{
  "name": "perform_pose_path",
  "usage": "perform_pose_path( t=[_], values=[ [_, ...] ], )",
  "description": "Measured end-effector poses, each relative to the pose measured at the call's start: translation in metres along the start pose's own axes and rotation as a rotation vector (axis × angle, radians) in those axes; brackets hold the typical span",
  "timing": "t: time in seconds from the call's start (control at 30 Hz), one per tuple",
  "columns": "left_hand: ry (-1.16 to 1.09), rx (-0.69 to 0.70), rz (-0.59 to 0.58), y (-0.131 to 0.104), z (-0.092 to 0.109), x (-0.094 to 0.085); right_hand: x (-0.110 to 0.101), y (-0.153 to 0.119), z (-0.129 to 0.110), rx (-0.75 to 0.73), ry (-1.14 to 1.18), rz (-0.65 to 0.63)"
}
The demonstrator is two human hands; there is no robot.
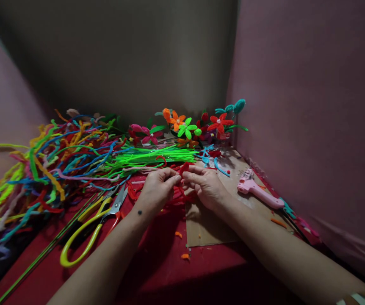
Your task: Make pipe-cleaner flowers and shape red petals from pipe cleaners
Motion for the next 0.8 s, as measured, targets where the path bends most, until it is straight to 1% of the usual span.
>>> perform_pose_path(
  t=[0.07,0.13,0.3,0.47,0.57,0.6,0.67,0.73,0.8],
  values=[
    [-0.031,-0.001,0.02,-0.002,0.002,0.0,0.003,-0.003,0.001,-0.012,-0.074,-0.033],
    [-0.054,-0.003,0.008,-0.004,0.004,0.002,0.005,-0.005,0.001,-0.019,-0.123,-0.05],
    [-0.091,-0.003,-0.04,-0.003,0.002,0.002,0.005,-0.006,-0.001,-0.041,-0.149,-0.031],
    [-0.046,-0.041,-0.032,0.0,0.002,-0.006,0.005,-0.005,-0.008,-0.053,-0.246,-0.012],
    [-0.096,0.011,0.015,0.001,0.007,-0.014,0.007,-0.006,-0.01,-0.04,-0.302,-0.02],
    [-0.126,0.028,0.012,0.002,0.008,-0.015,0.008,-0.007,-0.01,-0.029,-0.318,-0.037],
    [-0.174,0.018,-0.056,0.003,0.006,-0.015,0.011,-0.008,-0.009,0.001,-0.343,-0.109],
    [-0.196,-0.027,-0.135,0.006,0.001,-0.012,0.013,-0.009,-0.007,0.032,-0.369,-0.182],
    [-0.21,-0.05,-0.161,0.008,-0.003,-0.011,0.014,-0.01,-0.007,0.055,-0.409,-0.232]
  ],
)
Point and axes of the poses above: each hand's wrist, its own y-axis towards the middle knuckle, its own x-axis out of the palm, z = x × y, the point moved 4 cm from there along y, towards the middle knuckle, and after that the axes turned 9 degrees about -x, right-handed, at the moved point
